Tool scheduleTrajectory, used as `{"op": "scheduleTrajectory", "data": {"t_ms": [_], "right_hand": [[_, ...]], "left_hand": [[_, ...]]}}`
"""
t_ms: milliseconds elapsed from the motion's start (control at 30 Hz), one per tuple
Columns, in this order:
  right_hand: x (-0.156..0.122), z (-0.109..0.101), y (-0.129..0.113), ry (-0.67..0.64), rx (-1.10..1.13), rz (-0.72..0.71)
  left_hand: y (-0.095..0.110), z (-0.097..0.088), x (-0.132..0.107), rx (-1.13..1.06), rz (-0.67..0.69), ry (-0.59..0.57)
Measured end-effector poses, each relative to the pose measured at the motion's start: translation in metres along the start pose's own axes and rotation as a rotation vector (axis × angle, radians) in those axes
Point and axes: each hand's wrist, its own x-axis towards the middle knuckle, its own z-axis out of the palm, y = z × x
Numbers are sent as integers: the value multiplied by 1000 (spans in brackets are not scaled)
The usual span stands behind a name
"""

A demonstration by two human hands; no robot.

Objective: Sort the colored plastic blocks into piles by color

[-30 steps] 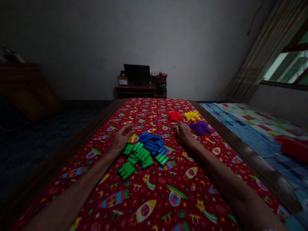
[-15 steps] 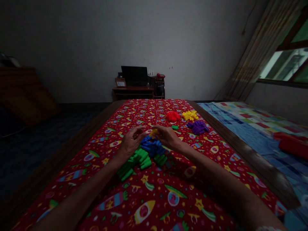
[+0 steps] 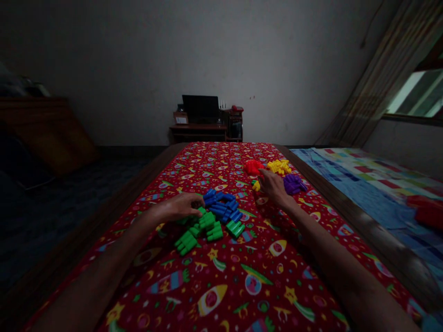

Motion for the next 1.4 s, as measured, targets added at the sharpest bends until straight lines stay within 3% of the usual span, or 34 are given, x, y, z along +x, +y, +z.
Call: {"op": "scheduleTrajectory", "data": {"t_ms": [133,267,400,533,633,733,833,933,1067,1233,1400], "right_hand": [[-4,-14,-40,-105,267,-222],[-22,-13,-85,-184,631,-407],[-30,-8,-97,-235,689,-420],[-17,-2,-82,-208,618,-242],[-8,2,-68,-191,611,-184],[-5,2,-57,-224,511,-187],[-2,-4,-43,-298,323,-170],[2,-11,-25,-293,158,-124],[1,-6,0,-176,-44,-40],[-7,14,18,-234,-50,-184],[-1,12,27,-166,-83,-148]], "left_hand": [[1,-4,5,-165,-10,100],[19,2,8,-419,-21,269],[37,16,11,-613,5,266],[32,21,15,-633,3,265],[21,17,14,-387,15,267],[15,12,7,-115,15,164],[15,9,0,14,57,22],[14,9,-3,34,89,-16],[5,10,1,-5,79,-10],[-4,9,4,-62,90,-25],[-12,10,6,-126,96,-47]]}}
